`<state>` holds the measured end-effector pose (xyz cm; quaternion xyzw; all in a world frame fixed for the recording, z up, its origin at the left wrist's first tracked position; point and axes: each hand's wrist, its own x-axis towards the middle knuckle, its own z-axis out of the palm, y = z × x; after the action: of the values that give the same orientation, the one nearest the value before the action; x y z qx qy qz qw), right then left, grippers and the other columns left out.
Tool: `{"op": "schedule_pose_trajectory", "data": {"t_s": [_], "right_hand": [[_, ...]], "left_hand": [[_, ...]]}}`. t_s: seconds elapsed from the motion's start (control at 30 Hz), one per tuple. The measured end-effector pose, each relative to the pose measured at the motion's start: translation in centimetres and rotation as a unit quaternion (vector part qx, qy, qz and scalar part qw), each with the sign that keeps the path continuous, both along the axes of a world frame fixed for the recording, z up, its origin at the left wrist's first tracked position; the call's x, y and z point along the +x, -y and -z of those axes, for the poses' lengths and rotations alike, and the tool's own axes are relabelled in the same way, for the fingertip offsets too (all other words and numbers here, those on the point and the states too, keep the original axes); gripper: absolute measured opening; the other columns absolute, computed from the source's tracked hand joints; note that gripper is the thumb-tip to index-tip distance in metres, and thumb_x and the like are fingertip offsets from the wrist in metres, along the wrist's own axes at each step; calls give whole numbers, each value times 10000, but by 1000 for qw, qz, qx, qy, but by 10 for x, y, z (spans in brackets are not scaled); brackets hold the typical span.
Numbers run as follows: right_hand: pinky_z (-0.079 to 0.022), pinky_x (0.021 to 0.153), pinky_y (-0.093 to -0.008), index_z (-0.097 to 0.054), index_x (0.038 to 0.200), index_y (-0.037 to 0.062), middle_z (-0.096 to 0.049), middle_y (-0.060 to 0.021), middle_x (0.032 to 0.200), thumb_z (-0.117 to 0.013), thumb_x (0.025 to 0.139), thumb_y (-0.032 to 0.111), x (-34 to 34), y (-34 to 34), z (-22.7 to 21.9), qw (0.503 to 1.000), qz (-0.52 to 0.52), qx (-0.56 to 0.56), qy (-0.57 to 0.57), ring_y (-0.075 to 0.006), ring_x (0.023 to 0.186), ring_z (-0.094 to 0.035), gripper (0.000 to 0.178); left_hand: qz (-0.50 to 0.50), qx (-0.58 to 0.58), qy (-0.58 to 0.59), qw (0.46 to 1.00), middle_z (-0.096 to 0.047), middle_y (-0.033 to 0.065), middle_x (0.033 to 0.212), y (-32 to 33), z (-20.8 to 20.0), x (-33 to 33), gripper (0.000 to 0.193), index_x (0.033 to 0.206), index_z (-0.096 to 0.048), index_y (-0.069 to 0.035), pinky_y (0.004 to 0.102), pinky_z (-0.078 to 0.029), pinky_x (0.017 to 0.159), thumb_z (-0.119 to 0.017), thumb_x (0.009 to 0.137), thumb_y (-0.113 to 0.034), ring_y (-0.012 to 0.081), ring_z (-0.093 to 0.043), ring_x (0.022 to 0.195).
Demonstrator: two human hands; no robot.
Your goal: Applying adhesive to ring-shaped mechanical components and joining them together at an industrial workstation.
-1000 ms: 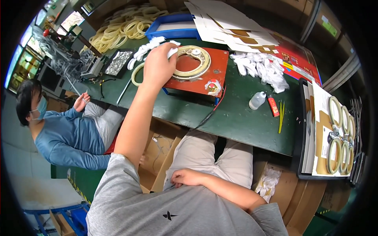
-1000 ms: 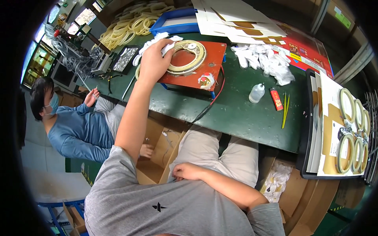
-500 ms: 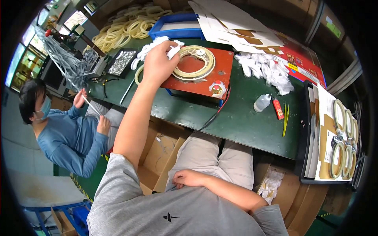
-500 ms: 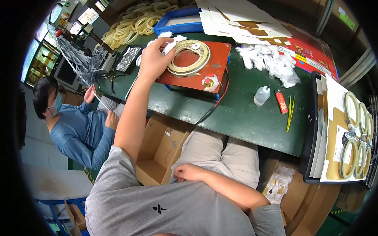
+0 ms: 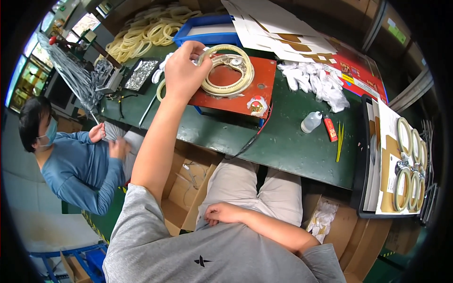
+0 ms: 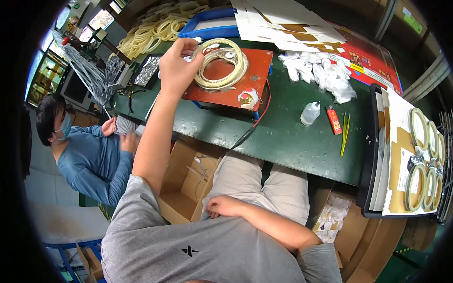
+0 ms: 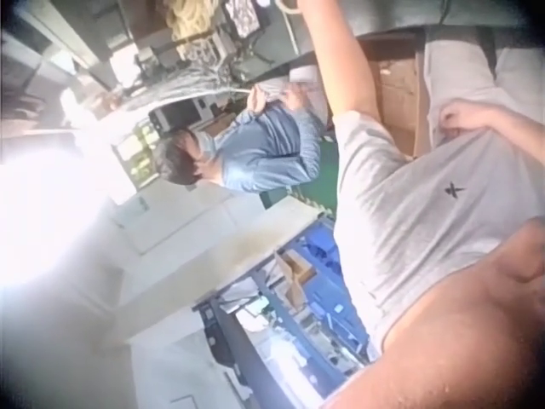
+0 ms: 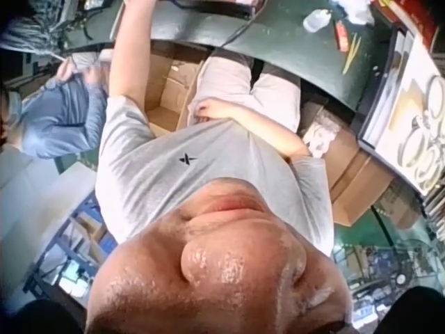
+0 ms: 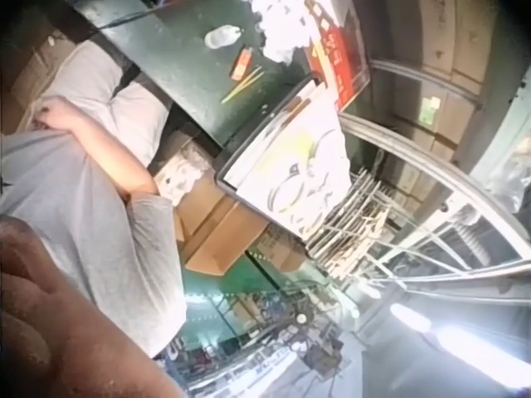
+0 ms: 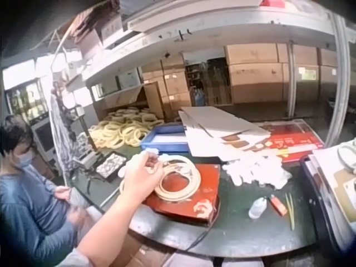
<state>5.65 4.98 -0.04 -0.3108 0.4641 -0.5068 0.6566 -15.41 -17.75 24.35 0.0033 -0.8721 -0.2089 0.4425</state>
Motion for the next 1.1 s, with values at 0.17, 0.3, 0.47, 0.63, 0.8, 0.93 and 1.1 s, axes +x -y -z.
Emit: {"op": "schedule_pose_trajectory", "data": {"t_s": [0.17,0.3,0.47,0.63,0.8,0.93,1.1], "right_hand": [[-573,761,-288,-665,1079,-22,-707,-97,971,-549,1021,159,1,-2,2,1000,10,-3,26,-164,866,-710,224],[-569,765,-290,-652,1085,-28,-704,-103,965,-549,1020,156,1,-3,3,999,17,5,49,-167,864,-708,221],[-562,765,-294,-639,1086,-11,-697,-94,966,-532,1025,132,-4,-7,-8,999,29,19,27,-166,860,-701,188],[-541,752,-284,-627,1070,-5,-678,-67,973,-522,1025,92,-7,-8,-15,995,92,-2,28,-148,831,-675,150],[-506,806,-263,-611,1106,7,-635,-59,1035,-567,1029,114,-46,-26,-76,895,397,-28,-203,-125,889,-624,139],[-448,890,-341,-556,1173,-31,-561,-150,1150,-571,992,149,-74,-42,-146,678,614,-137,-381,-233,1006,-539,256],[-471,783,-310,-588,1055,-54,-619,-130,888,-347,1106,362,-90,-59,-181,829,465,-174,-257,-192,863,-580,484]], "left_hand": [[0,-4,-62,998,-717,93,880,-2,2,10,170,917,-676,-23,323,-557,739,-762,782,-81,215,-697,774],[10,11,-150,989,-708,91,863,3,6,25,155,916,-689,-18,307,-562,702,-767,782,-15,202,-697,739],[22,-20,-167,986,-716,92,960,1,6,64,197,983,-683,40,262,-583,773,-773,809,51,138,-702,831],[9,-72,-218,973,-719,126,965,3,7,86,252,974,-667,42,276,-582,768,-785,757,95,182,-705,844],[5,-87,-195,977,-721,145,908,-10,11,121,270,959,-662,33,322,-567,764,-770,727,121,247,-714,827],[60,-45,-134,988,-708,172,904,-34,25,161,288,948,-630,40,344,-574,745,-752,708,139,275,-716,817],[146,14,-61,987,-720,132,910,-67,52,175,369,992,-654,-5,332,-570,685,-800,668,92,251,-708,784]]}}
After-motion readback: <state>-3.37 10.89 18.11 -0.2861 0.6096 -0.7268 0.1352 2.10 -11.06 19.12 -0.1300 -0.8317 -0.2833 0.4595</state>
